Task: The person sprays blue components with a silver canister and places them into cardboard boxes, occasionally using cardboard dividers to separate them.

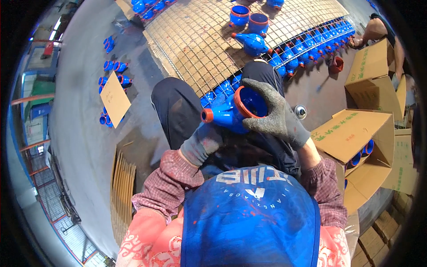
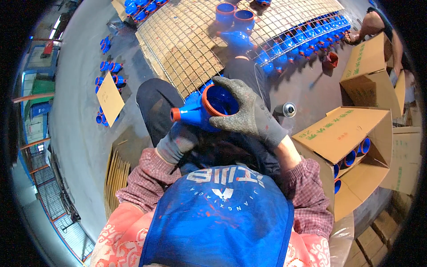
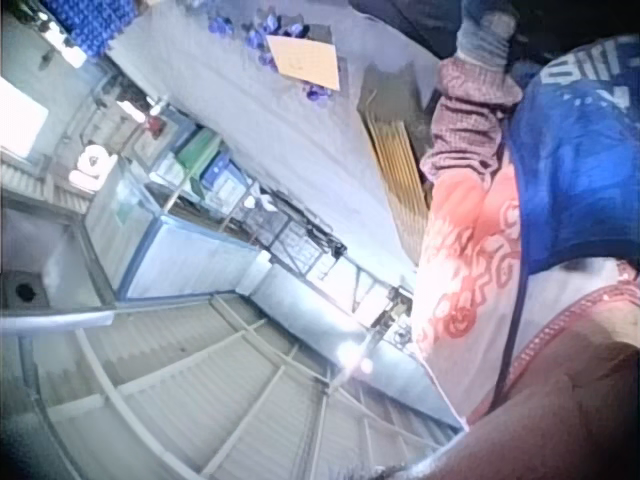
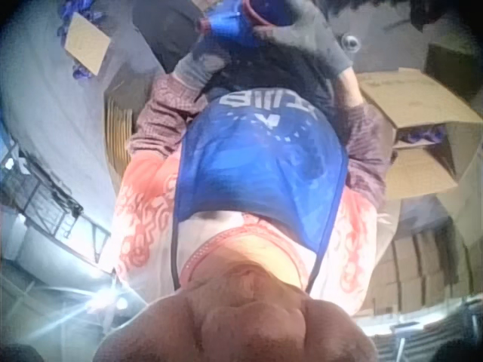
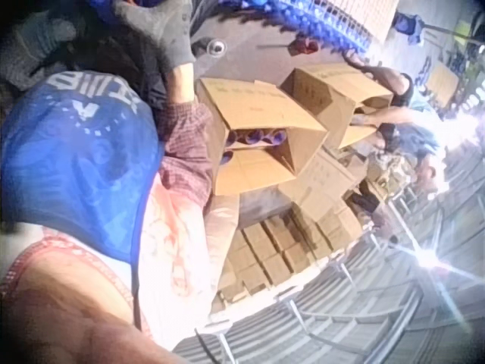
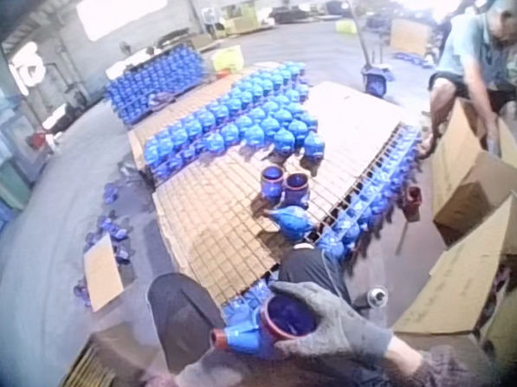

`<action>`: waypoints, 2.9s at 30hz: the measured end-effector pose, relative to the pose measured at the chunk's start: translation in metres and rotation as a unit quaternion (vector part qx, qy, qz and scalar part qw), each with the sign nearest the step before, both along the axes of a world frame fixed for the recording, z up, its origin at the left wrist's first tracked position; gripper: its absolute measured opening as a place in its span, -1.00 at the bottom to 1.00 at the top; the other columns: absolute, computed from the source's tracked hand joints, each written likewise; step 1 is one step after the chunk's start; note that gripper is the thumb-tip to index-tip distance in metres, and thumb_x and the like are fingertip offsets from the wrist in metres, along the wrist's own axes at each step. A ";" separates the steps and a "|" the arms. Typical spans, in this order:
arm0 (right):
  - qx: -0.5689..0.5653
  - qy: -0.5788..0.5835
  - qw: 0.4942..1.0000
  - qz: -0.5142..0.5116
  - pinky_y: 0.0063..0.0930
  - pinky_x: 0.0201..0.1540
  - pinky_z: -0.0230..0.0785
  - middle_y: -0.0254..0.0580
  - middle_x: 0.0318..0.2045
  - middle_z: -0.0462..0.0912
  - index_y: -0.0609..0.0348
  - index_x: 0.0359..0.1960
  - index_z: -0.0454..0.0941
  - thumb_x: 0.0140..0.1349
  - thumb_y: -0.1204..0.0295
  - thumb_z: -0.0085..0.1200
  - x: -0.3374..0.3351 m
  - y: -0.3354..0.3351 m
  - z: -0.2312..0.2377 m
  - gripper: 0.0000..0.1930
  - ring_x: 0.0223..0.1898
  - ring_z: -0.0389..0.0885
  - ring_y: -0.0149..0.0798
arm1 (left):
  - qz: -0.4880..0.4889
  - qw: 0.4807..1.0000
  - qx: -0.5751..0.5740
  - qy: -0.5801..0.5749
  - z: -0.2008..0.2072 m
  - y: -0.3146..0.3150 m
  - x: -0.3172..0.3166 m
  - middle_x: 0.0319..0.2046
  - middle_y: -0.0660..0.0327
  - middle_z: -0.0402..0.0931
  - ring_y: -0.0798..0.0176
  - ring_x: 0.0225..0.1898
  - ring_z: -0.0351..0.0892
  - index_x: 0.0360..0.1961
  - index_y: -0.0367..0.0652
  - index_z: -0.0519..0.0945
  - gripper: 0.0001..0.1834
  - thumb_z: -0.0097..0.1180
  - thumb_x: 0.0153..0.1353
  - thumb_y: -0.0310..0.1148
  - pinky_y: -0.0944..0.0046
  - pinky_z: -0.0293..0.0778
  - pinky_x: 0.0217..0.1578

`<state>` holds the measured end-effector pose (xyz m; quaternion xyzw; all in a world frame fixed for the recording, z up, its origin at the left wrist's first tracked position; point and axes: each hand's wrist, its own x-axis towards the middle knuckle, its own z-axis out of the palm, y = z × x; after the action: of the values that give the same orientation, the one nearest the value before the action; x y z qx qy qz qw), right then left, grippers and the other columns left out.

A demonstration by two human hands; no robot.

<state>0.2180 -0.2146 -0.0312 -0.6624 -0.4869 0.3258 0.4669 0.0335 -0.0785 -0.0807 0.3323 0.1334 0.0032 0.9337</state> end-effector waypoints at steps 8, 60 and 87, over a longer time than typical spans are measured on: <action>-0.055 0.195 0.969 -0.142 -0.33 0.21 0.30 0.05 0.11 0.56 0.32 0.21 0.43 0.10 0.05 0.25 0.002 -0.017 -0.016 -0.27 0.15 0.50 -0.21 | 0.168 0.899 0.401 0.043 0.061 0.011 0.030 0.11 0.04 0.51 0.19 0.12 0.50 0.26 -0.31 0.35 -0.51 -0.08 0.44 -0.21 0.25 0.34 0.21; -0.050 0.520 0.823 -0.224 -0.52 -0.17 0.46 -0.14 -0.16 0.61 0.27 0.22 0.35 0.36 0.24 0.07 -0.059 -0.045 0.000 -0.51 -0.24 0.61 -0.39 | 0.247 0.957 -0.100 -0.115 0.015 0.025 0.082 -0.30 0.32 0.56 0.19 -0.11 0.54 0.02 -0.04 0.55 -0.70 -0.02 0.34 -0.19 0.10 0.38 0.13; 0.144 0.337 0.873 -0.322 -0.45 -0.10 0.36 -0.23 -0.30 0.53 0.24 -0.18 0.44 0.17 0.66 0.06 -0.008 -0.053 -0.042 -0.81 -0.24 0.49 -0.32 | 0.063 0.992 0.046 -0.098 0.064 0.005 0.173 0.11 -0.06 0.46 0.06 0.16 0.44 0.20 -0.29 0.37 -0.33 -0.30 0.46 0.14 0.06 0.28 0.27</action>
<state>0.2103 -0.2676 -0.0732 -0.5583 -0.1009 0.2872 0.7718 0.2061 -0.0740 -0.0163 0.3640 0.0617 0.1012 0.9238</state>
